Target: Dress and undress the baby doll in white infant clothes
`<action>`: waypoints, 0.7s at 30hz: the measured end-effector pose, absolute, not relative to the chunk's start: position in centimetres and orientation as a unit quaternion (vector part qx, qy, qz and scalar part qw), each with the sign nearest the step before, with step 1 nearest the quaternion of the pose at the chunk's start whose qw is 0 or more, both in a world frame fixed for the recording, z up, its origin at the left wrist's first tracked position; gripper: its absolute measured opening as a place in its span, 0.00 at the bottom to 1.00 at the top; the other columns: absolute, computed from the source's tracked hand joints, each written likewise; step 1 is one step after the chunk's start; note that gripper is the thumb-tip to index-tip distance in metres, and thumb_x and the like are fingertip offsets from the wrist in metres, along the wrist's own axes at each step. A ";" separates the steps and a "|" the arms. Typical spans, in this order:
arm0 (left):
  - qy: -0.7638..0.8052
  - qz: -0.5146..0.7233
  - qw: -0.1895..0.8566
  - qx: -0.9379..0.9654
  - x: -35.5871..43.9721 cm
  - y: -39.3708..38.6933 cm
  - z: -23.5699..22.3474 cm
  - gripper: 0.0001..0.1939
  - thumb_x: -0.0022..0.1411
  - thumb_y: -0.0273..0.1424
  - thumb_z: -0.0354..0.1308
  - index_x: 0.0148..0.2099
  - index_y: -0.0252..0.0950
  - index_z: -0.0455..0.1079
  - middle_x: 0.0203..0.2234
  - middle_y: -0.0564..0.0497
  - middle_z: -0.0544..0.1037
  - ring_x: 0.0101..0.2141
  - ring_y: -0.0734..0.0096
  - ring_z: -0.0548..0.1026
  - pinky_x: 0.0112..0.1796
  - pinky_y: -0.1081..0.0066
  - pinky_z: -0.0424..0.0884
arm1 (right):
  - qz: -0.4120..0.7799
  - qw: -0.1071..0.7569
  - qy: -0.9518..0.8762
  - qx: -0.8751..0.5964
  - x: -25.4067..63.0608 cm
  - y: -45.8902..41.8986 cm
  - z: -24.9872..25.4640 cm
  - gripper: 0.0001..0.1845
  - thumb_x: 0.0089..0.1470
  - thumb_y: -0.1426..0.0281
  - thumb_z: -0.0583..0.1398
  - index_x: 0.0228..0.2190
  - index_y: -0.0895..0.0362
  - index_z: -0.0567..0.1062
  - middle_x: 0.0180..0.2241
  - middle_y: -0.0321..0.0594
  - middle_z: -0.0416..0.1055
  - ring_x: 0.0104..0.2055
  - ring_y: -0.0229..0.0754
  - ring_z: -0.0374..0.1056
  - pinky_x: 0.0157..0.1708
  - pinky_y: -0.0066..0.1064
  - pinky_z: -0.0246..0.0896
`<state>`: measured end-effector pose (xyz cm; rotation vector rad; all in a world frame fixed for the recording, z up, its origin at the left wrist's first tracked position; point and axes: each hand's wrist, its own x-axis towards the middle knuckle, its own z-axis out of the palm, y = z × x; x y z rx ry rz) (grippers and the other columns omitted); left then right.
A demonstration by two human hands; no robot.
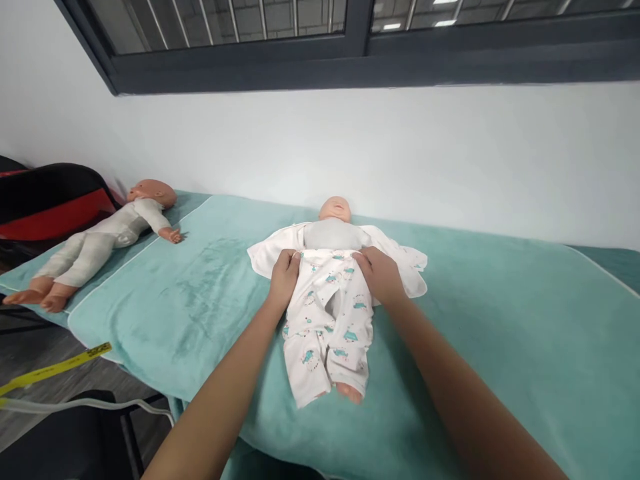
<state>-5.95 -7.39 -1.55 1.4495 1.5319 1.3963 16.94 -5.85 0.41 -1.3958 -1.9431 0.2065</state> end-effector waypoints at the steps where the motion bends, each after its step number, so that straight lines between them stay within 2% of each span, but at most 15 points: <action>1: 0.586 0.522 0.301 0.542 -6.0 -6.7 -1.5 0.11 0.66 0.38 0.48 0.37 0.38 0.65 0.34 0.50 0.75 0.39 0.66 0.71 0.42 0.68 0.66 | 0.077 0.343 -0.748 -0.563 16.7 -5.1 0.7 0.18 0.64 0.57 0.49 0.25 0.53 0.64 0.28 0.40 0.70 0.33 0.44 0.65 0.35 0.34 0.55; 4: 0.598 0.513 0.305 0.535 -6.2 -4.1 -1.3 0.09 0.66 0.36 0.49 0.35 0.38 0.64 0.33 0.52 0.73 0.37 0.68 0.70 0.41 0.69 0.64 | 0.095 0.319 -0.739 -0.586 16.2 -2.9 1.4 0.20 0.62 0.57 0.51 0.21 0.53 0.58 0.20 0.35 0.61 0.26 0.41 0.57 0.29 0.33 0.47; 6: 0.603 0.506 0.313 0.531 -6.3 -2.6 -1.4 0.09 0.65 0.35 0.50 0.34 0.37 0.64 0.31 0.52 0.73 0.36 0.68 0.69 0.40 0.69 0.64 | 0.142 0.347 -0.721 -0.584 15.8 -1.9 1.2 0.21 0.60 0.57 0.53 0.21 0.53 0.56 0.19 0.33 0.58 0.26 0.40 0.55 0.29 0.32 0.46; 10: 0.599 0.489 0.349 0.529 -6.3 -1.6 -1.9 0.09 0.62 0.36 0.53 0.33 0.37 0.66 0.28 0.54 0.72 0.33 0.69 0.68 0.36 0.70 0.63 | 0.271 0.449 -0.623 -0.581 15.7 -1.5 0.0 0.23 0.56 0.53 0.58 0.20 0.54 0.58 0.20 0.30 0.55 0.26 0.37 0.53 0.29 0.30 0.48; 12: 0.575 0.490 0.389 0.528 -6.5 -1.8 -2.1 0.09 0.60 0.37 0.56 0.34 0.36 0.67 0.28 0.54 0.72 0.31 0.71 0.68 0.35 0.71 0.63 | 0.326 0.466 -0.600 -0.563 16.2 -1.7 -0.3 0.22 0.53 0.52 0.61 0.22 0.54 0.62 0.21 0.30 0.55 0.27 0.36 0.52 0.28 0.30 0.49; 17: 0.522 0.501 0.465 0.510 -7.3 -2.0 -1.7 0.11 0.57 0.39 0.60 0.36 0.36 0.69 0.27 0.56 0.71 0.27 0.75 0.65 0.32 0.73 0.61 | 0.450 0.409 -0.611 -0.508 17.9 -1.9 0.9 0.20 0.49 0.52 0.64 0.26 0.55 0.67 0.24 0.31 0.60 0.26 0.35 0.53 0.25 0.29 0.46; 21: 0.526 0.489 0.446 0.534 -7.4 -1.6 -1.6 0.12 0.59 0.41 0.59 0.35 0.36 0.69 0.27 0.55 0.70 0.29 0.74 0.65 0.32 0.73 0.61 | 0.437 0.372 -0.597 -0.560 17.6 -1.8 1.3 0.21 0.52 0.50 0.61 0.26 0.54 0.67 0.22 0.30 0.58 0.24 0.35 0.52 0.23 0.29 0.45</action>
